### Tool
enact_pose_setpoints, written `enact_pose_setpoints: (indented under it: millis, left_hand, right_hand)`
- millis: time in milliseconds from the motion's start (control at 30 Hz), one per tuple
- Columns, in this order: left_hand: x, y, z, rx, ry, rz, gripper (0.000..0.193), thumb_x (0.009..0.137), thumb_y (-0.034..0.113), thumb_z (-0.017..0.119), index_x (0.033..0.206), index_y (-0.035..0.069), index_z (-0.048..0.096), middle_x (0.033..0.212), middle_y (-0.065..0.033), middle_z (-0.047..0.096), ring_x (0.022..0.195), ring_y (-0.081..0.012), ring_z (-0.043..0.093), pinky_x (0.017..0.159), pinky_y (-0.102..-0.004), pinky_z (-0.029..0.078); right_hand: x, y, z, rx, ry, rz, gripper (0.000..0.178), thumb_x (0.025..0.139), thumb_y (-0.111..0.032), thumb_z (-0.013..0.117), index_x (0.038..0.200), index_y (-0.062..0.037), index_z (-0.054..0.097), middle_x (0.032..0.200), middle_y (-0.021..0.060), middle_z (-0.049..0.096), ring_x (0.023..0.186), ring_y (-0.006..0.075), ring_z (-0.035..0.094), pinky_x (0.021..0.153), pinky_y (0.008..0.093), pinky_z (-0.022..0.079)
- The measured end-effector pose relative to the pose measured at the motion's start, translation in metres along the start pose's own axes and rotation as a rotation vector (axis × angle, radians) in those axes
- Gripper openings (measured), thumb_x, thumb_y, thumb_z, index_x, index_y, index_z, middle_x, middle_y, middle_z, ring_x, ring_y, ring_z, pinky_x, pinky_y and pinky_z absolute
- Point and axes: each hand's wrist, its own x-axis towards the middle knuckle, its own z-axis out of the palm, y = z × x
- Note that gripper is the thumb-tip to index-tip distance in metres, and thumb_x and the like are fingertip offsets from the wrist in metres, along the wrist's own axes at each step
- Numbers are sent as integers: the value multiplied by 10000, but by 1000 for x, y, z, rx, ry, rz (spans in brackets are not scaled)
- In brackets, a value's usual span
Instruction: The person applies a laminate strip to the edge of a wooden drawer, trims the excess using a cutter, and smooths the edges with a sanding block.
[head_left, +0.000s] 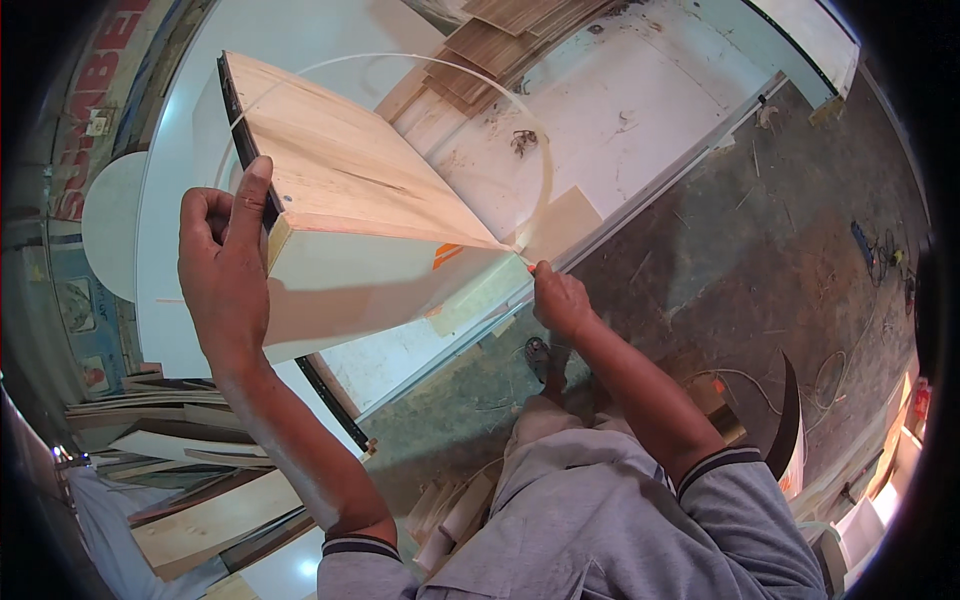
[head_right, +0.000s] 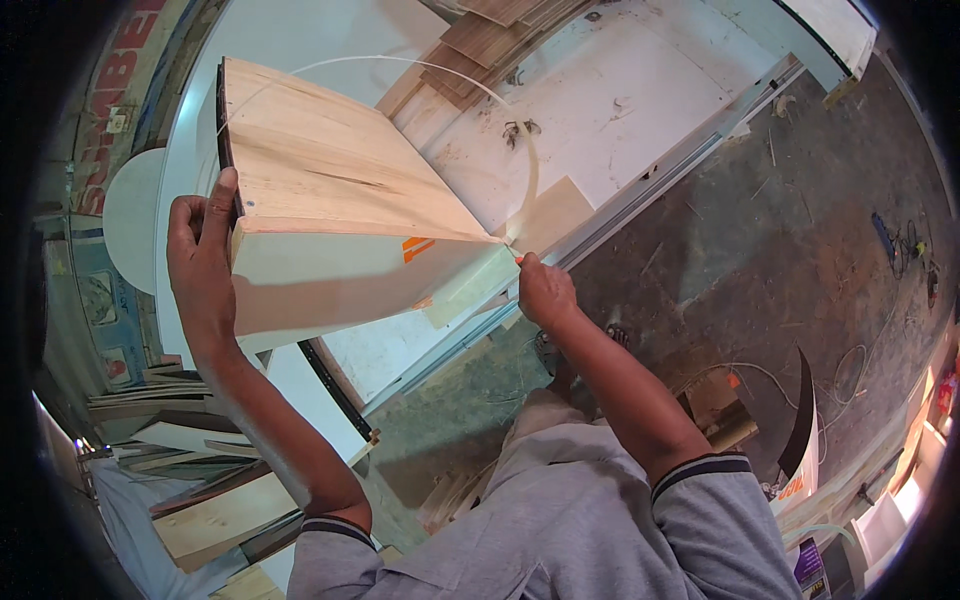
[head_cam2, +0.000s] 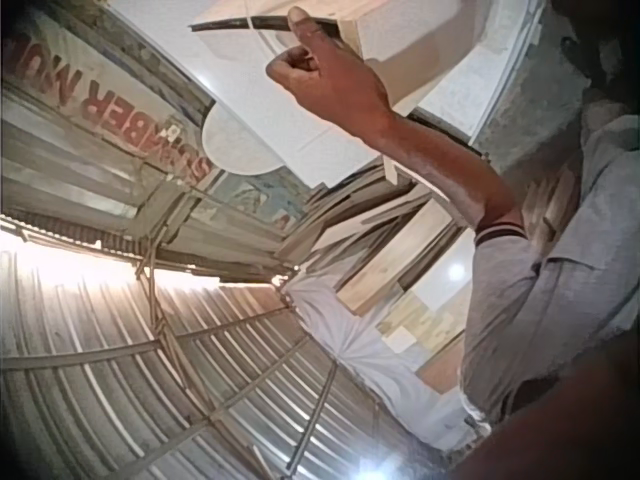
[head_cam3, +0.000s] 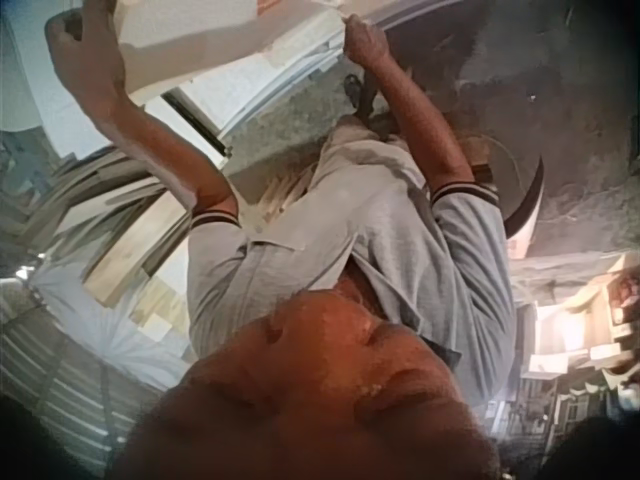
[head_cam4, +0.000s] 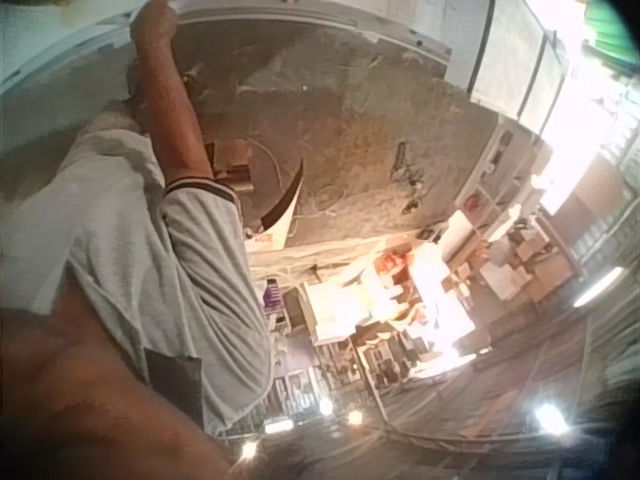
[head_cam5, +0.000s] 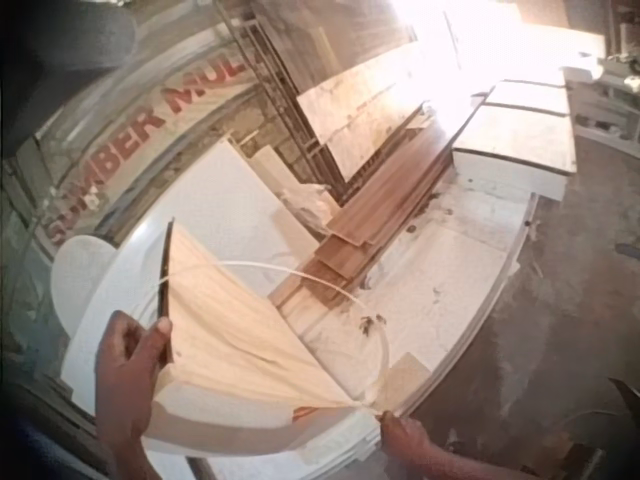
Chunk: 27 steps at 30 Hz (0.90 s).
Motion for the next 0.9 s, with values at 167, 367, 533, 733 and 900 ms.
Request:
enact_pose_setpoints:
  millis: [167, 367, 533, 733, 900]
  left_hand:
    - [-1, 2, -2, 26, 16, 5, 611, 881, 631, 729, 867, 49, 544, 742, 6, 451, 708, -149, 443, 699, -298, 424]
    - [-1, -5, -7, 24, -3, 47, 667, 850, 669, 722, 891, 18, 580, 764, -42, 582, 724, -184, 562, 722, -336, 481]
    - [7, -21, -15, -37, 23, 55, 714, 816, 718, 714, 876, 12, 630, 794, -104, 681, 758, -209, 650, 741, -360, 515]
    - [19, -41, -44, -703, -167, -74, 717, 852, 662, 720, 990, -41, 697, 746, -38, 646, 723, -159, 591, 712, -298, 478]
    - [24, -67, -71, -586, -693, 608, 779, 773, 703, 759, 1161, 29, 721, 982, -141, 741, 962, -273, 711, 864, -354, 537]
  right_hand:
    - [-9, 8, 11, 28, 34, 13, 243, 894, -75, 569, 1108, -12, 473, 819, 267, 693, 803, 498, 682, 724, 585, 523]
    - [-25, 0, 4, 51, 48, 53, 234, 947, -163, 517, 1127, -33, 443, 846, 286, 686, 788, 516, 661, 707, 632, 499]
    - [-45, -45, -22, 125, 86, 28, 304, 1002, -298, 554, 1081, -21, 455, 862, 303, 680, 839, 540, 644, 724, 642, 476]
    - [-75, -45, 36, 114, 99, 16, 274, 1007, -284, 525, 1120, -42, 461, 860, 308, 684, 820, 545, 646, 737, 648, 487]
    - [-99, -79, 84, 59, 20, -99, 261, 1025, -275, 513, 1088, -29, 453, 792, 322, 659, 777, 555, 629, 689, 664, 467]
